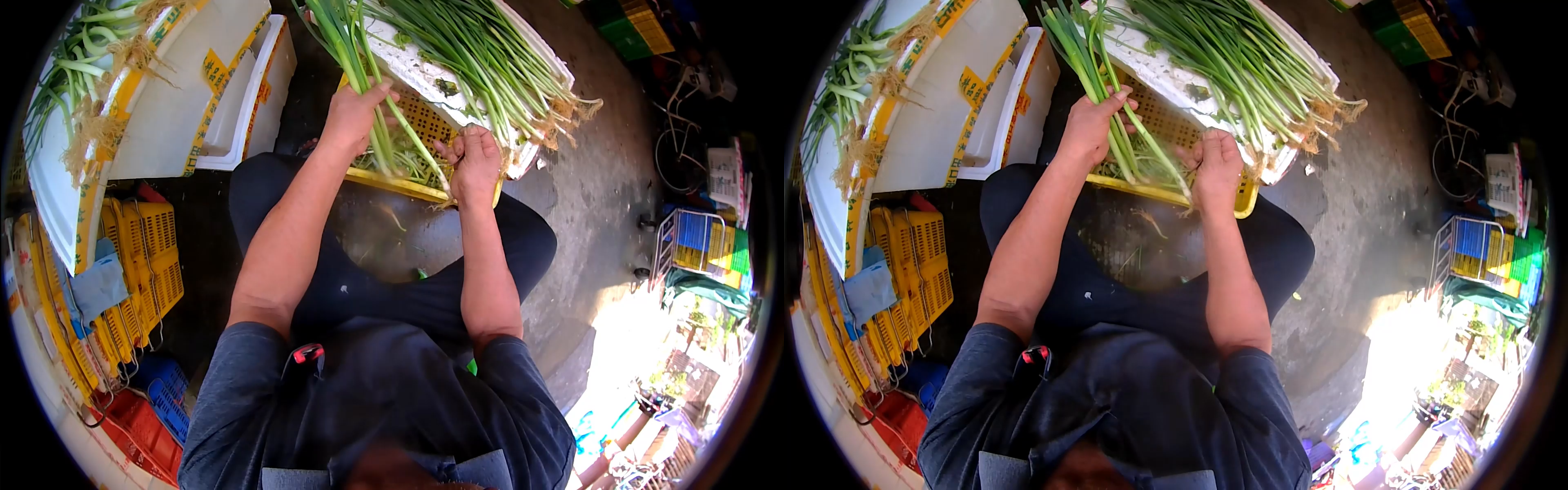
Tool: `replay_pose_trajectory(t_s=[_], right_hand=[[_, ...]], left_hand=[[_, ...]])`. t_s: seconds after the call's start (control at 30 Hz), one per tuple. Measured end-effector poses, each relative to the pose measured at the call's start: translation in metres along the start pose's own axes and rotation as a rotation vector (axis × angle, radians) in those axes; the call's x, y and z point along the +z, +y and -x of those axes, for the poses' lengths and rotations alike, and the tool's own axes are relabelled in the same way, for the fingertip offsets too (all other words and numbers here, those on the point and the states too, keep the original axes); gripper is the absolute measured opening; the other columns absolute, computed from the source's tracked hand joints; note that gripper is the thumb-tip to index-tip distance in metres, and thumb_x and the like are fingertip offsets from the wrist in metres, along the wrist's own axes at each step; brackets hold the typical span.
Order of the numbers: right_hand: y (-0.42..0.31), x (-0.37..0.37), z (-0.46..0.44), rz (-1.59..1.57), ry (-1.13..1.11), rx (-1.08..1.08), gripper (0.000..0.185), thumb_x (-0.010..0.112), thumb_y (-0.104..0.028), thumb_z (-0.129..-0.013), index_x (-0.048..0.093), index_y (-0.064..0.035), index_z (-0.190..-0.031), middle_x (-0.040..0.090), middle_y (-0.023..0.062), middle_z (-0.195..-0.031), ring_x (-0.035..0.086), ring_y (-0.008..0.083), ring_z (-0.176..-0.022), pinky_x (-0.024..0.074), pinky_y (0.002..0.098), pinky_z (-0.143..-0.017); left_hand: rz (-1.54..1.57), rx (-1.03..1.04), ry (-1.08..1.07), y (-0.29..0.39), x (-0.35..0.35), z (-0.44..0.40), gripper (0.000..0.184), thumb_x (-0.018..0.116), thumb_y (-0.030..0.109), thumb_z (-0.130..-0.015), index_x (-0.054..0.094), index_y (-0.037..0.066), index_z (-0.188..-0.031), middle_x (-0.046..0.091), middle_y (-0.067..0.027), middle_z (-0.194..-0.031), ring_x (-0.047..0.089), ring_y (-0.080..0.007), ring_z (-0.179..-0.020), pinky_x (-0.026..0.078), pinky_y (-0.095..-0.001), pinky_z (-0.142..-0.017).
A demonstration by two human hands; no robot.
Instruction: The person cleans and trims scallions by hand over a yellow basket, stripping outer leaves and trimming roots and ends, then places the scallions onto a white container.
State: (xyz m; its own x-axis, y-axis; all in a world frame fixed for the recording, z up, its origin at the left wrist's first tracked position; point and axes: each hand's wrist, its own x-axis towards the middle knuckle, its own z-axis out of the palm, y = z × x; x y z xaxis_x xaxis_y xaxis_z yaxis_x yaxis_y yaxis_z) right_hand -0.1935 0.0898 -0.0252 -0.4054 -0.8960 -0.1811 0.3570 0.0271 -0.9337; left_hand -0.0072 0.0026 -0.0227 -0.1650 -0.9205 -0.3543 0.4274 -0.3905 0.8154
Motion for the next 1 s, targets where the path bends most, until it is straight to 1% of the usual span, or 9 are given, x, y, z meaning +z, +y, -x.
replay_pose_trajectory(t_s=[0.07, 0.27, 0.37, 0.47, 0.57, 0.73, 0.83, 0.93, 1.0], right_hand=[[-0.01, -0.008, -0.003, -0.029, 0.054, 0.02, 0.016, 0.053, -0.019, -0.103, 0.055, -0.0059, -0.094, 0.044, -0.0014, -0.066, 0.042, 0.0085, -0.055, 0.0592, 0.0381, -0.068], [-0.049, -0.046, -0.013, -0.022, 0.178, -0.024, 0.01, 0.053, -0.013, -0.101, 0.054, -0.0057, -0.095, 0.039, -0.0023, -0.063, 0.034, 0.0076, -0.048, 0.057, 0.0359, -0.062], [-0.064, -0.063, -0.018, 0.095, 0.257, -0.132, 0.01, 0.055, -0.015, -0.1, 0.057, -0.0052, -0.097, 0.041, -0.0028, -0.064, 0.041, 0.006, -0.052, 0.0568, 0.0309, -0.062], [-0.046, -0.04, -0.011, 0.314, 0.128, -0.181, 0.02, 0.063, -0.023, -0.099, 0.065, -0.0035, -0.102, 0.052, -0.0039, -0.068, 0.047, 0.0037, -0.056, 0.0573, 0.0287, -0.062], [-0.029, 0.001, 0.008, 0.694, -0.168, -0.17, 0.014, 0.071, -0.014, -0.092, 0.067, -0.0013, -0.098, 0.06, -0.0044, -0.077, 0.055, 0.0039, -0.067, 0.0436, 0.0199, -0.061], [0.011, 0.03, -0.001, 1.04, -0.273, -0.623, 0.019, 0.075, -0.015, -0.085, 0.068, -0.0016, -0.096, 0.062, 0.0148, -0.077, 0.06, 0.026, -0.063, 0.0469, 0.0372, -0.059], [0.008, 0.034, 0.0, 1.057, -0.255, -0.604, 0.016, 0.073, -0.014, -0.085, 0.067, -0.0014, -0.093, 0.063, 0.0147, -0.077, 0.06, 0.0277, -0.063, 0.0466, 0.0382, -0.059], [0.007, 0.034, 0.003, 1.042, -0.249, -0.556, 0.011, 0.07, -0.012, -0.085, 0.065, -0.0019, -0.085, 0.064, 0.0169, -0.086, 0.064, 0.0384, -0.079, 0.0502, 0.045, -0.07], [0.01, 0.031, 0.003, 1.039, -0.226, -0.645, 0.012, 0.07, -0.013, -0.087, 0.064, -0.0017, -0.086, 0.063, 0.0161, -0.08, 0.06, 0.033, -0.069, 0.0472, 0.0413, -0.063]], left_hand=[[0.057, 0.015, 0.048, 0.001, -0.007, -0.005, 0.02, 0.058, 0.013, -0.1, 0.057, 0.002, -0.117, 0.065, -0.0108, -0.096, 0.066, -0.0229, -0.081, 0.057, -0.0367, -0.067], [0.156, 0.098, 0.116, 0.004, -0.018, -0.009, 0.017, 0.059, 0.011, -0.099, 0.055, 0.003, -0.113, 0.064, -0.0106, -0.095, 0.066, -0.024, -0.078, 0.058, -0.0376, -0.068], [0.162, 0.107, 0.128, 0.006, -0.019, -0.009, 0.016, 0.061, 0.012, -0.098, 0.054, 0.004, -0.111, 0.063, -0.0102, -0.094, 0.065, -0.0229, -0.076, 0.058, -0.0373, -0.067], [0.129, 0.081, 0.122, 0.006, -0.009, -0.007, 0.017, 0.062, 0.013, -0.098, 0.054, 0.004, -0.11, 0.063, -0.0103, -0.094, 0.065, -0.0217, -0.074, 0.058, -0.0358, -0.064], [0.118, 0.071, 0.123, 0.001, -0.006, -0.006, 0.018, 0.063, 0.012, -0.097, 0.054, 0.003, -0.11, 0.064, -0.0107, -0.094, 0.064, -0.0207, -0.073, 0.057, -0.0341, -0.062], [0.126, 0.079, 0.137, -0.002, -0.007, -0.005, 0.023, 0.068, 0.012, -0.092, 0.054, 0.003, -0.107, 0.066, -0.0111, -0.093, 0.063, -0.0163, -0.069, 0.056, -0.0298, -0.057], [0.142, 0.089, 0.103, -0.003, -0.009, -0.008, 0.023, 0.069, 0.012, -0.092, 0.054, 0.003, -0.107, 0.067, -0.0107, -0.091, 0.063, -0.0161, -0.065, 0.055, -0.0291, -0.055], [0.124, 0.074, 0.08, -0.002, -0.006, -0.006, 0.019, 0.068, 0.013, -0.094, 0.055, 0.004, -0.106, 0.064, -0.0107, -0.092, 0.062, -0.0179, -0.066, 0.055, -0.031, -0.059], [0.134, 0.075, 0.073, -0.004, -0.006, -0.006, 0.019, 0.068, 0.013, -0.094, 0.055, 0.005, -0.105, 0.065, -0.0107, -0.092, 0.062, -0.0177, -0.066, 0.055, -0.0309, -0.059]])
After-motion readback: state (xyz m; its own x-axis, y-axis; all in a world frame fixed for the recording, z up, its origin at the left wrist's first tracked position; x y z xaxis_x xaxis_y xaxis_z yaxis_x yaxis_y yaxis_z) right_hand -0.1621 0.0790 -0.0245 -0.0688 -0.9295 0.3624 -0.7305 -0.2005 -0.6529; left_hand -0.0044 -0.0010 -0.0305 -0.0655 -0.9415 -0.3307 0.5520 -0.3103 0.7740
